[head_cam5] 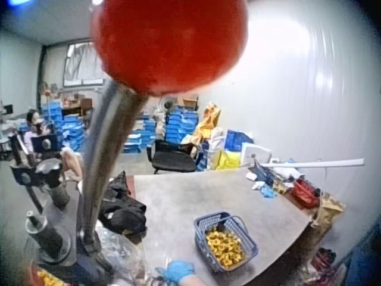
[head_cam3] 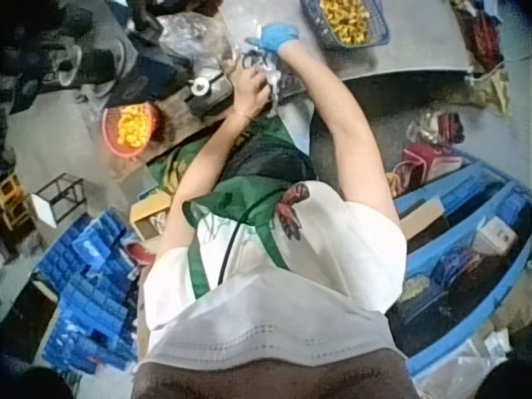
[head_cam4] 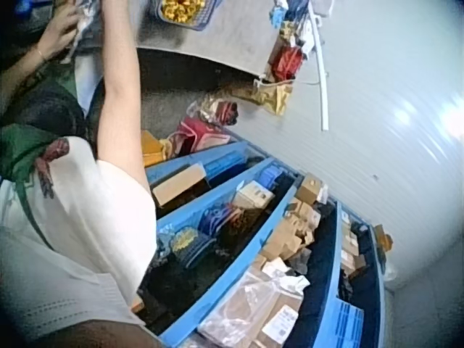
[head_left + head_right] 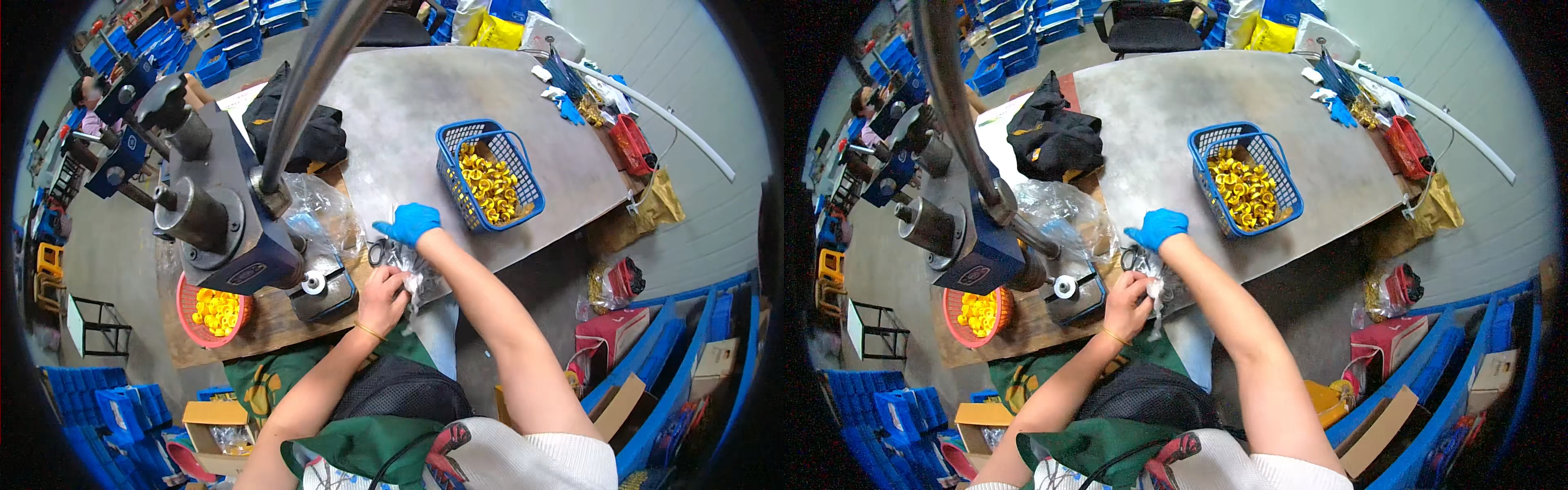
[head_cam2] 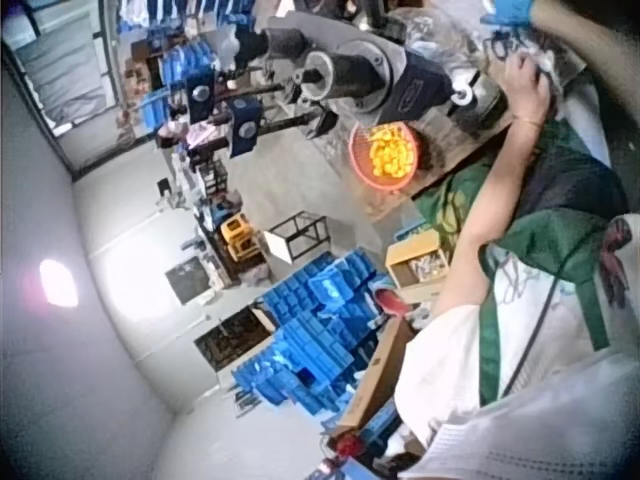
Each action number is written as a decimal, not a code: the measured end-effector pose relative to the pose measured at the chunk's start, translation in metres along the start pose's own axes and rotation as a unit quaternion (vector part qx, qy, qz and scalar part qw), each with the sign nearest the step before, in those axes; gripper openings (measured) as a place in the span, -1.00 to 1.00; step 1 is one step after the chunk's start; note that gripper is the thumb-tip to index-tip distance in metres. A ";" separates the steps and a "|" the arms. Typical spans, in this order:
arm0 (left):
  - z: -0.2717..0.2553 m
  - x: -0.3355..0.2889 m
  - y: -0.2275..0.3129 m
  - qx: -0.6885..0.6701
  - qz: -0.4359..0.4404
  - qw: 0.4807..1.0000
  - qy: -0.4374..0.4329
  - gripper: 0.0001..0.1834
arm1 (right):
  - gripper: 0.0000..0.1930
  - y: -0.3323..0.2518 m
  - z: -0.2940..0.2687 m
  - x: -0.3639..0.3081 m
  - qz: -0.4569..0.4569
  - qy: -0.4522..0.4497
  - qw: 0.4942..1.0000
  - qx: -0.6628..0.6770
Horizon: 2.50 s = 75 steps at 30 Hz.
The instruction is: Use a manual press machine to attach yellow plastic caps to parts.
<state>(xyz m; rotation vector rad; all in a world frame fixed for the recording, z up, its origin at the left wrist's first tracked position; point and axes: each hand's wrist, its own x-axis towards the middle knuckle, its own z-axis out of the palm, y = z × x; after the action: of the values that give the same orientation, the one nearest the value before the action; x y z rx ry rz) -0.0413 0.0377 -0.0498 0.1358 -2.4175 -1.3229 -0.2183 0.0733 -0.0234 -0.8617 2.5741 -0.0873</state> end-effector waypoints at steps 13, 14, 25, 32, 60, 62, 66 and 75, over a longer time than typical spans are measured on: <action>-0.027 0.046 0.010 -0.091 0.047 0.994 -0.037 -0.52 | -0.80 0.065 0.003 0.024 0.009 0.251 0.967 0.052; -0.025 0.055 0.007 -0.094 0.050 0.994 -0.039 -0.52 | -0.84 0.071 0.004 0.022 -0.013 0.203 0.979 -0.032; -0.011 0.100 -0.049 -0.309 -0.147 0.937 -0.063 -0.76 | -0.67 0.072 0.017 -0.021 -0.148 0.221 0.844 0.465; -0.017 0.097 -0.035 -0.393 -0.166 0.905 0.005 -0.76 | -0.60 0.035 0.007 -0.046 -0.198 0.093 0.855 0.470; -0.033 0.049 -0.019 -0.442 -0.253 0.861 0.012 -0.61 | -0.82 0.021 0.029 -0.062 -0.211 0.322 0.871 0.305; -0.033 0.053 -0.028 -0.431 -0.230 0.872 0.017 -0.64 | -0.78 0.020 0.024 -0.069 -0.262 0.286 0.865 0.319; -0.036 0.060 -0.022 -0.407 -0.215 0.888 0.007 -0.72 | -0.72 0.018 0.016 -0.080 -0.172 0.193 0.820 0.511; -0.036 0.055 -0.027 -0.426 -0.315 0.847 -0.042 -0.67 | -0.83 0.018 0.034 -0.078 -0.187 0.236 0.823 0.482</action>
<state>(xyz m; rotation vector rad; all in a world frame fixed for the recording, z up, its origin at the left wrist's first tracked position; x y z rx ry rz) -0.0814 -0.0202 -0.0388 0.6644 -1.6388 -2.6040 -0.1584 0.1356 -0.0286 -0.9434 2.1848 -1.7308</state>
